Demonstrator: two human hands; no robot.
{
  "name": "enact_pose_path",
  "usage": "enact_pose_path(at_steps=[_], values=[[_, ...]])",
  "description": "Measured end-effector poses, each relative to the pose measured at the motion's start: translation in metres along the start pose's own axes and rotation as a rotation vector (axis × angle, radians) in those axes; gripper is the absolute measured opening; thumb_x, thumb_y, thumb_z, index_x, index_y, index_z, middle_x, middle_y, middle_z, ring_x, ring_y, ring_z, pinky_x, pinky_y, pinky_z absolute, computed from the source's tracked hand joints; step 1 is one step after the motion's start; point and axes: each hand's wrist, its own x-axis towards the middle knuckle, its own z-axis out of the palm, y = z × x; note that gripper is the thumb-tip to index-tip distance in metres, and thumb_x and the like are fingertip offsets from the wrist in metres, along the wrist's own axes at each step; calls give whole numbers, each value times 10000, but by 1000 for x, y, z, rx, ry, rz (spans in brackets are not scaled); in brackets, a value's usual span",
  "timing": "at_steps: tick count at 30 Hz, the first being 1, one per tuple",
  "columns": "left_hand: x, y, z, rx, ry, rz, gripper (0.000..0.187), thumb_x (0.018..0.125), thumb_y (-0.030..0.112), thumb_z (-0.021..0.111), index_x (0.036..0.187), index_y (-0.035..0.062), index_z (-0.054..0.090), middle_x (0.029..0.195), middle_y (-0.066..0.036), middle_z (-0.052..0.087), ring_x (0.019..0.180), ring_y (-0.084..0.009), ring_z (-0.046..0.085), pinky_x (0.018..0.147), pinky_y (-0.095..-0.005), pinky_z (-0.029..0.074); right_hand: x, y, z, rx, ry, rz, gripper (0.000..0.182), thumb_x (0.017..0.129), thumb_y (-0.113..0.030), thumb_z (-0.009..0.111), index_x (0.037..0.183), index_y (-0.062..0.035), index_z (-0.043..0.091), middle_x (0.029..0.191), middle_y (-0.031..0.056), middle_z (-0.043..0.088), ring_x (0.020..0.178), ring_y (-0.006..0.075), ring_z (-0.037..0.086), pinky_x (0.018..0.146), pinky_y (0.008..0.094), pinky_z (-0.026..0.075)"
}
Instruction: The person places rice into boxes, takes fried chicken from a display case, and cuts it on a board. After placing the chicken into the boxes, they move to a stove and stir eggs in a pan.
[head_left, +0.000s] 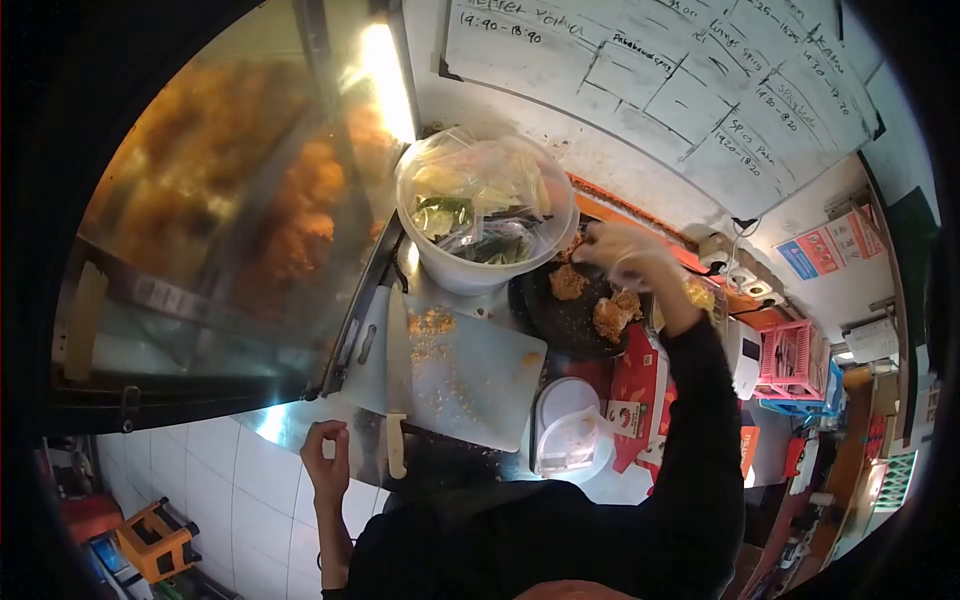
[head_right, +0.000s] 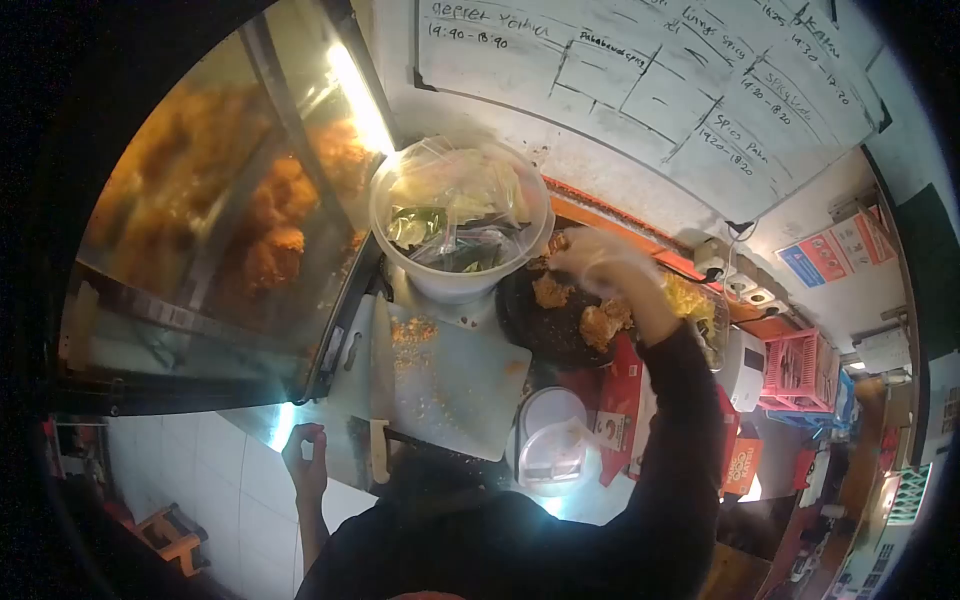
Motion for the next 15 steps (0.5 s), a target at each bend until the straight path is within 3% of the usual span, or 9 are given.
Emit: enact_pose_path(at_steps=[3,5,7,8,11,13,15], values=[[0,7,3,-17,-60,24,52,820,6,597,872,7,604,747,-75,576,695,-164,547,652,-276,433,43,23,98,24,167,-19,435,839,-376,581,1114,-38,579,876,201,646,828,316,626,749,408,476],[4,10,0,-17,-78,52,50,828,13,595,876,6,604,751,-75,579,698,-161,547,654,-278,434,28,15,76,-100,41,27,459,841,-389,580,1106,-13,576,855,170,649,762,287,636,678,395,478],[4,7,-1,-30,-66,56,47,836,21,593,879,6,603,753,-74,581,698,-159,545,654,-279,435,-8,-11,5,-98,-152,91,472,840,-392,583,1095,5,574,848,154,648,721,276,638,637,388,478],[1,5,-3,-22,-50,27,48,837,22,592,881,6,604,751,-73,579,697,-158,544,653,-276,432,-5,1,-3,-67,-114,43,465,843,-397,581,1086,-1,579,802,141,640,673,258,634,592,379,475],[1,-2,-5,-2,-3,-35,52,843,25,589,887,7,609,745,-69,572,694,-157,541,650,-269,424,9,13,9,33,-54,76,436,848,-374,574,1069,2,591,810,155,645,690,281,635,620,387,483],[3,2,4,-53,-45,-28,55,833,25,598,882,2,609,736,-70,565,686,-149,533,654,-264,418,50,18,81,-113,-107,114,416,859,-337,559,1097,4,585,886,195,657,777,326,649,682,384,500],[11,16,7,-48,-99,38,55,827,23,603,876,0,609,734,-72,564,681,-144,530,656,-264,417,59,39,97,-70,146,-134,430,852,-384,571,1040,1,603,789,177,656,706,297,652,652,368,508]])
